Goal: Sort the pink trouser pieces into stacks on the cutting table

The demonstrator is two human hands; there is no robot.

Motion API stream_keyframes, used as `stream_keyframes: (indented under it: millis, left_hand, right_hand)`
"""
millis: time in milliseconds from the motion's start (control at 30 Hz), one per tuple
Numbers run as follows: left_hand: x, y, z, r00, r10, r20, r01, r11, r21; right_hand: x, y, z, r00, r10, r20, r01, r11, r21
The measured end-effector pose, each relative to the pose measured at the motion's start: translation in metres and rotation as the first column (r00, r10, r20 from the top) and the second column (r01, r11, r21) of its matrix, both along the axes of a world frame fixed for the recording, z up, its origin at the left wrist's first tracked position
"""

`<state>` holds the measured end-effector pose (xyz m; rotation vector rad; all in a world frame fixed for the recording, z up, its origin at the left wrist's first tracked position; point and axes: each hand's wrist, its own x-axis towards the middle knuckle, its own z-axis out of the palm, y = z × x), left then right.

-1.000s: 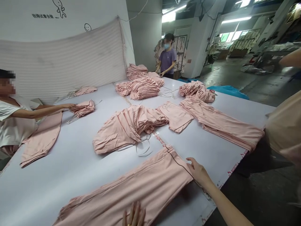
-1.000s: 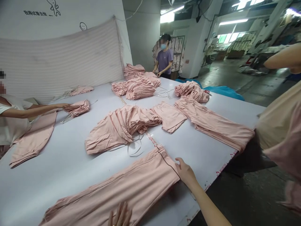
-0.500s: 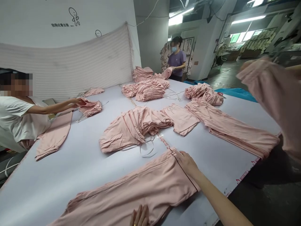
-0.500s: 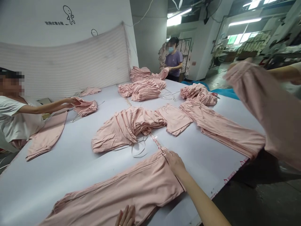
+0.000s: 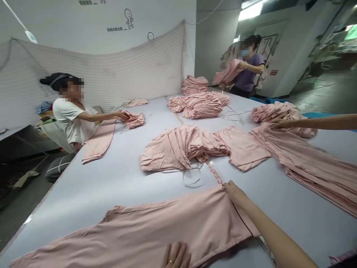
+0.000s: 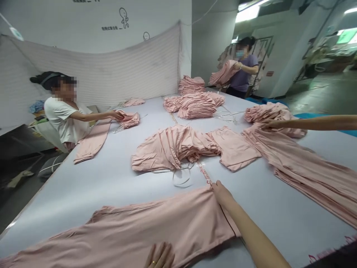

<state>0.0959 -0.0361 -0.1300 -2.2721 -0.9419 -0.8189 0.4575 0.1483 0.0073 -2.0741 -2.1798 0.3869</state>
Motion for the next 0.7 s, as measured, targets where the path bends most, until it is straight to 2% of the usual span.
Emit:
stream_keyframes:
  millis: [133, 233, 333, 400, 467, 533, 600, 633, 700]
  left_hand:
    - [0.003, -0.003, 0.016, 0.998, 0.028, -0.059, -0.028, 1.000, -0.004]
    - [0.004, -0.007, 0.025, 0.994, 0.036, -0.106, -0.037, 0.999, -0.007]
    - [0.000, -0.005, 0.030, 0.992, 0.059, -0.116, -0.062, 0.998, -0.021]
    - [-0.009, 0.000, 0.037, 0.984, 0.098, -0.151, -0.109, 0.992, -0.064]
    - [-0.024, 0.007, 0.048, 0.960, 0.189, -0.206, -0.218, 0.968, -0.126]
    - [-0.043, 0.013, 0.059, 0.910, 0.338, -0.243, -0.380, 0.911, -0.158]
    - [-0.061, 0.016, 0.064, 0.833, 0.491, -0.254, -0.536, 0.830, -0.154]
    - [-0.070, 0.015, 0.064, 0.807, 0.531, -0.257, -0.577, 0.803, -0.152]
    - [-0.082, 0.013, 0.058, 0.803, 0.532, -0.269, -0.582, 0.799, -0.155]
  right_hand:
    - [0.003, -0.007, -0.016, 0.998, -0.062, -0.012, 0.063, 0.998, 0.009]
    - [0.003, -0.013, -0.019, 0.988, -0.075, 0.131, 0.058, 0.990, 0.129]
    - [-0.014, -0.020, -0.019, 0.974, -0.032, 0.225, -0.056, 0.926, 0.373]
    - [-0.034, -0.031, -0.027, 0.970, 0.098, 0.225, -0.196, 0.860, 0.471]
    - [-0.052, -0.046, -0.046, 0.945, 0.248, 0.215, -0.325, 0.804, 0.498]
    - [-0.062, -0.062, -0.074, 0.933, 0.310, 0.185, -0.361, 0.782, 0.509]
    - [-0.061, -0.074, -0.103, 0.964, 0.232, 0.129, -0.264, 0.796, 0.545]
    - [-0.057, -0.078, -0.114, 0.978, 0.179, 0.105, -0.207, 0.804, 0.558]
    - [-0.048, -0.083, -0.128, 0.990, 0.109, 0.085, -0.138, 0.815, 0.563]
